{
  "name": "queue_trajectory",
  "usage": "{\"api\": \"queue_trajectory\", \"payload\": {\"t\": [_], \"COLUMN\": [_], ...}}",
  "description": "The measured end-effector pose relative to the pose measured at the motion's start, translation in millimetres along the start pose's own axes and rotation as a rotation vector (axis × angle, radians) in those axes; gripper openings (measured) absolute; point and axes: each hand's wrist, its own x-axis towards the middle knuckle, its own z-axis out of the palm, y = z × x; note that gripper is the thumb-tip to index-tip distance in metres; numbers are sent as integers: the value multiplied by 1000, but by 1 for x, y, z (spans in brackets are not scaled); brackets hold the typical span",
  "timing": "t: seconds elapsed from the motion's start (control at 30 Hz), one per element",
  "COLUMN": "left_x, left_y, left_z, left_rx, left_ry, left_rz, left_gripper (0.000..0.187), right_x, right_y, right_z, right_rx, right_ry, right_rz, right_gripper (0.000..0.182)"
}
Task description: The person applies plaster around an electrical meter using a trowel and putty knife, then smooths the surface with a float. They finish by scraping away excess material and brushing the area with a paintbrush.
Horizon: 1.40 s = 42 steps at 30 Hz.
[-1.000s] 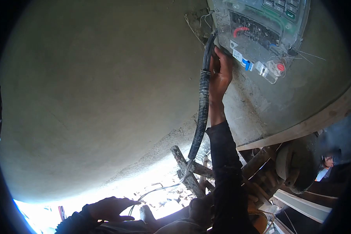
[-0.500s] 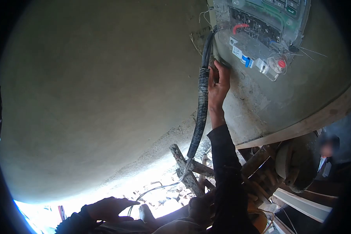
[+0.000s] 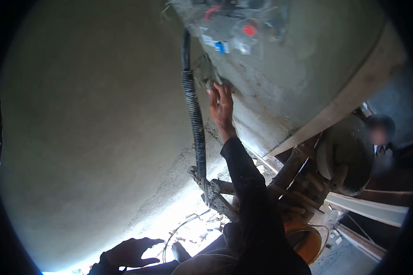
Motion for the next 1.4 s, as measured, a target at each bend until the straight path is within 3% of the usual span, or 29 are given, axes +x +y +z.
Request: {"api": "queue_trajectory", "payload": {"t": [0.1, 0.2, 0.33, 0.5, 0.67, 1.0, 1.1, 1.17, 1.23, 1.33, 1.4], "left_x": [2, 9, 15, 20, 21, 22, 23, 24, 28, 30, 32], "left_y": [1, -2, 3, 2, 1, 6, 10, 8, 4, 3, 14], "left_z": [-1, -2, -9, -10, -10, -4, -4, -3, -2, -3, -12], "left_rx": [-10, 68, 121, 112, 107, 109, 130, 136, 140, 150, 128], "left_ry": [-31, -58, -108, -85, -129, -109, -85, -77, -68, -65, -191], "left_rz": [-34, -22, -63, -60, -75, -52, -40, -36, -28, 11, -41], "left_gripper": [65, 66, 67, 68, 68, 70, 71, 71, 71, 71, 72], "right_x": [-25, 0, 51, 70, 59, -60, -85, -96, -96, -78, -51], "right_y": [34, -16, -61, -88, -72, 24, 42, 39, 32, 9, -14], "right_z": [-15, -15, -1, -4, -17, -59, -81, -97, -101, -93, -82], "right_rx": [-107, 52, -16, -39, -196, -315, -418, -608, -563, -341, -304], "right_ry": [80, 142, 189, 149, 142, -23, -98, -227, -183, 55, 56], "right_rz": [-104, -40, -138, -116, -195, 56, 146, 311, 343, 187, 144], "right_gripper": [29, 30, 33, 29, 30, 30, 30, 29, 30, 31, 31]}}
